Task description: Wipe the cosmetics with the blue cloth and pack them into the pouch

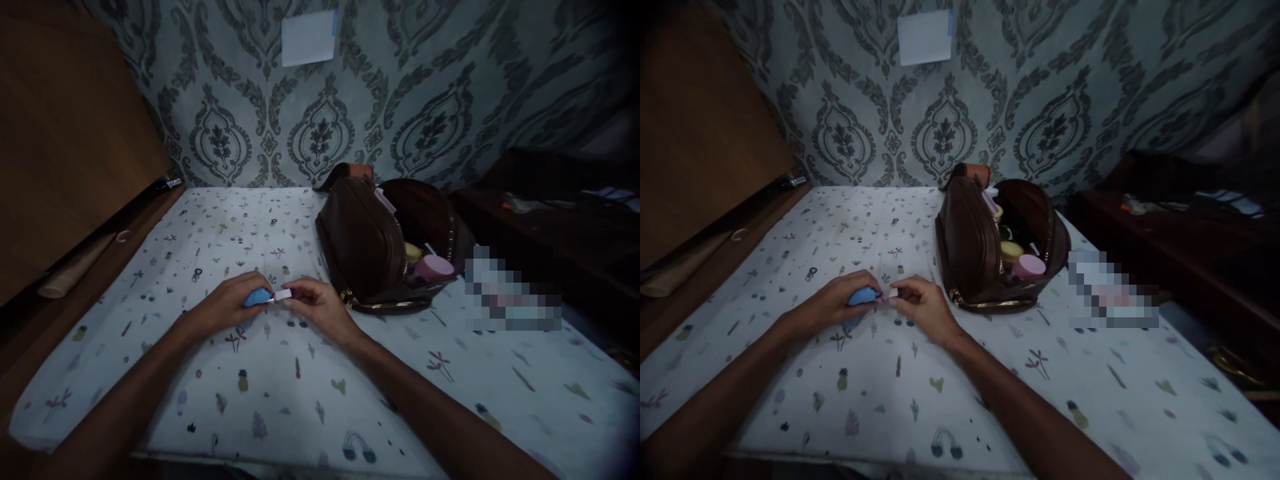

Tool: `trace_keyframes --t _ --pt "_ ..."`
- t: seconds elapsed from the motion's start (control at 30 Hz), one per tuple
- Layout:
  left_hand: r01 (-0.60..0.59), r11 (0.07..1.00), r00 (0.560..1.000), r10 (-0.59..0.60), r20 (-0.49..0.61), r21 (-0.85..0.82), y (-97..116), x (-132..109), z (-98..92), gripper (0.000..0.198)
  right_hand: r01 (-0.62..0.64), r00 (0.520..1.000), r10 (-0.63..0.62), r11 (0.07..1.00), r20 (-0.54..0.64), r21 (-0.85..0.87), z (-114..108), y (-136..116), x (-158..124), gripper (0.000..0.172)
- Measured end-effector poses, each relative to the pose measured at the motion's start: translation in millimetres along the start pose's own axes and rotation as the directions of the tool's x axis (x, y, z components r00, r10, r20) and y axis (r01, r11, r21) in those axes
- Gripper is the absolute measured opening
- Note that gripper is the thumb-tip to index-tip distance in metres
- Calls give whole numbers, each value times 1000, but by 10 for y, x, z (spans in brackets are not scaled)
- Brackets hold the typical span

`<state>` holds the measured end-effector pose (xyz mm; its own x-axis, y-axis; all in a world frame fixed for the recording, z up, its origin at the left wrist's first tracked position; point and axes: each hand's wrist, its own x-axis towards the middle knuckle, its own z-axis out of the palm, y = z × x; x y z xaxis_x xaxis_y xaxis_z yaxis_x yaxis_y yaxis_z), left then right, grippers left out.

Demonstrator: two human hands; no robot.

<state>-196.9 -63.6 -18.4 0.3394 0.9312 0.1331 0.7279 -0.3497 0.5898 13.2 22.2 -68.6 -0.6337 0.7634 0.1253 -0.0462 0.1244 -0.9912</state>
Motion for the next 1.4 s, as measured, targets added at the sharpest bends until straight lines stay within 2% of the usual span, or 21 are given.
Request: trace_keyframes --t 0.2,0.3,0.37,0.43,0.53,0.6,0.67,0.77,0.9,0.97,1.07,1.27,1.4 --pt "43 998 999 -44 -32 -52 -10 16 -74 20 -51 998 49 995 26 86 7 46 -2 43" --pt "42 999 992 -45 -120 -30 18 26 -42 22 -54 998 52 995 21 85 14 26 -11 40" --pt "-3 1000 974 5 -226 9 41 32 18 22 -53 998 52 997 18 54 17 12 -14 35" --pt "-89 993 947 108 -301 79 63 37 97 23 -51 999 51 998 9 40 20 7 -15 33" --pt "-202 956 930 255 -264 213 74 41 206 28 -52 999 52 996 -3 68 25 14 -14 34" --pt "-221 936 937 281 -206 274 51 39 243 32 -53 998 54 995 -11 89 28 20 -13 35" --pt "-194 935 951 254 -176 297 7 33 243 33 -54 998 56 994 -23 92 27 16 -12 35" --pt "-98 952 976 149 -160 290 -68 19 192 33 -63 998 65 994 -14 85 20 -6 -8 35" --pt "-5 988 988 29 -154 156 -109 12 110 35 -49 999 45 987 27 151 17 -37 -1 41" --pt "-11 998 990 18 -142 54 -104 18 90 35 -36 999 30 985 40 168 19 -44 -1 46" --pt "-8 1000 992 5 -130 -17 -86 26 100 34 -29 999 25 989 34 144 21 -51 -13 39" --pt "10 996 968 12 -251 89 -4 14 197 38 8 995 -8 1000 -97 -4 20 -71 -24 30" --pt "-58 990 953 93 -288 130 109 27 248 29 17 996 -6 993 -89 117 28 -74 -3 37"
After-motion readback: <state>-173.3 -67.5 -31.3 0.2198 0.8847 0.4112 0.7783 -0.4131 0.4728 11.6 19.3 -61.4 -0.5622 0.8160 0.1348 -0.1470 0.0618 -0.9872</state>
